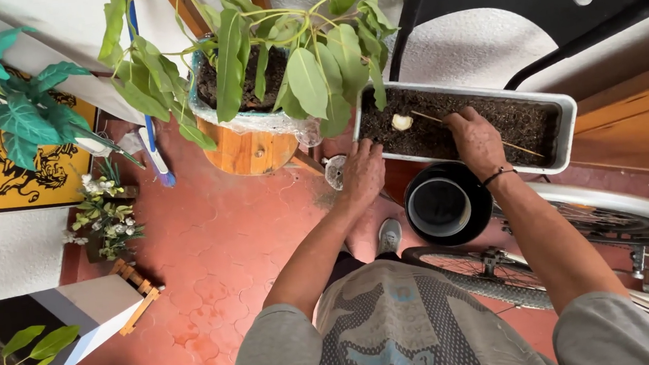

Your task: The person carries a black bowl and a plastic cup filled with water to a small indoor garden area. They pour water from the cup into a rectangular planter box multiple times, then use a wooden stick to poke holes in the soil and place a clove of garlic into one of the holes. They continue watering the planter box and a nearby potted plant.

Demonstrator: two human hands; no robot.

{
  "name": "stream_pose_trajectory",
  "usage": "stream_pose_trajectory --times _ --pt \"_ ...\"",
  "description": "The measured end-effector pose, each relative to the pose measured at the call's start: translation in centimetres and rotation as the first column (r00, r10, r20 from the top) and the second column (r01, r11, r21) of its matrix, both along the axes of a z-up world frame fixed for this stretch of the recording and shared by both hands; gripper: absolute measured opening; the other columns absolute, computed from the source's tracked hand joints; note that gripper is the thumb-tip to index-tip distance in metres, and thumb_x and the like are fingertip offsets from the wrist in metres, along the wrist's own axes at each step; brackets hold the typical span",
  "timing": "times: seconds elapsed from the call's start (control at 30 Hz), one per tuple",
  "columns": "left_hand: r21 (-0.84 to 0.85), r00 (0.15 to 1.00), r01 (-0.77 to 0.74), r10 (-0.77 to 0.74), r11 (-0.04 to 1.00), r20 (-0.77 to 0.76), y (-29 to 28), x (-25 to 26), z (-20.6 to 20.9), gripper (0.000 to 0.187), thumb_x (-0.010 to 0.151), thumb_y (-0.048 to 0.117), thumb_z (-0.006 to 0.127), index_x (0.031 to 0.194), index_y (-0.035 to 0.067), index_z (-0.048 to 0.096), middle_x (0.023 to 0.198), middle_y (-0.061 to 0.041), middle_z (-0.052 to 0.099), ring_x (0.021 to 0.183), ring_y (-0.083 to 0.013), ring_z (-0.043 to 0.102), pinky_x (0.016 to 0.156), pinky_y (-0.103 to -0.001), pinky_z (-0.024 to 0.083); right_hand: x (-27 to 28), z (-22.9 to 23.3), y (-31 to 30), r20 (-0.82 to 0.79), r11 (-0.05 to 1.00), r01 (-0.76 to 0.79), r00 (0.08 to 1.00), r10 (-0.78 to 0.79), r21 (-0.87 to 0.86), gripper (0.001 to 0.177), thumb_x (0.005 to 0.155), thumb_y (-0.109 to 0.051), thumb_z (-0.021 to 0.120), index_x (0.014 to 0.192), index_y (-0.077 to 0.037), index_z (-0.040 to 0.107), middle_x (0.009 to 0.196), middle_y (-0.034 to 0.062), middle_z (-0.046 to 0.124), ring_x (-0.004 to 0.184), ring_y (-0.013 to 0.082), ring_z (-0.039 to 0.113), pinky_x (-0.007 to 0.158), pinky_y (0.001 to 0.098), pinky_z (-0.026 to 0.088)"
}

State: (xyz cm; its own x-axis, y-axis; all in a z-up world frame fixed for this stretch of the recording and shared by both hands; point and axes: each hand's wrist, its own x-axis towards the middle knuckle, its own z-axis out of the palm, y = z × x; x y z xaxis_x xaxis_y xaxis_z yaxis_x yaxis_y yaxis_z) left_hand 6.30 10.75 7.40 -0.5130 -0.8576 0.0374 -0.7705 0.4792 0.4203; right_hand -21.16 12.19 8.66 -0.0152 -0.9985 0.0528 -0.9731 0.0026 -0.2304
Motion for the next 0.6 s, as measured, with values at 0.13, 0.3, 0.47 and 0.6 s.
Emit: stream_pose_trajectory --times 0.13,0.3,0.47,0.6 --pt "0.014 1.000 0.007 -0.007 1.000 0.007 0.0 0.2 0.3 0.023 0.099 0.018 0.064 0.115 0.001 0.061 0.113 -0.017 0.053 0.090 -0.0309 0.059 0.092 -0.042 0.045 -0.5 -0.6 -0.3 0.004 0.998 0.055 0.998 -0.055 -0.018 0.013 0.109 -0.023 0.062 0.120 -0.025 0.069 0.105 0.0051 0.057 0.082 0.0357 0.071 0.065 0.0458 0.062" --pt "-0.014 1.000 0.021 -0.021 1.000 -0.017 0.1 0.3 -0.2 0.028 0.098 0.020 0.063 0.117 0.000 0.061 0.114 -0.019 0.054 0.090 -0.0329 0.061 0.098 -0.044 0.044 0.8 -1.8 -0.5 -0.001 0.999 -0.004 1.000 0.004 -0.033 0.010 0.107 -0.027 0.063 0.115 -0.027 0.067 0.098 0.0019 0.058 0.086 0.0320 0.073 0.067 0.0410 0.062" --pt "-0.037 0.999 0.036 -0.037 0.999 -0.028 0.1 0.3 -2.0 0.032 0.096 0.023 0.065 0.118 0.001 0.060 0.116 -0.020 0.054 0.095 -0.0344 0.062 0.102 -0.045 0.042 0.0 -1.6 -1.3 0.000 0.999 -0.018 1.000 0.018 -0.049 0.010 0.105 -0.026 0.065 0.115 -0.028 0.069 0.101 0.0022 0.059 0.085 0.0323 0.073 0.069 0.0418 0.062" --pt "-0.028 0.998 0.019 -0.021 0.999 -0.054 0.1 0.2 -2.6 0.034 0.094 0.024 0.065 0.119 0.002 0.061 0.119 -0.020 0.055 0.097 -0.0348 0.063 0.105 -0.045 0.041 1.0 -0.9 -2.9 0.047 0.998 0.024 0.999 -0.021 -0.051 0.012 0.104 -0.023 0.067 0.116 -0.027 0.067 0.105 0.0034 0.059 0.090 0.0342 0.073 0.072 0.0450 0.062"
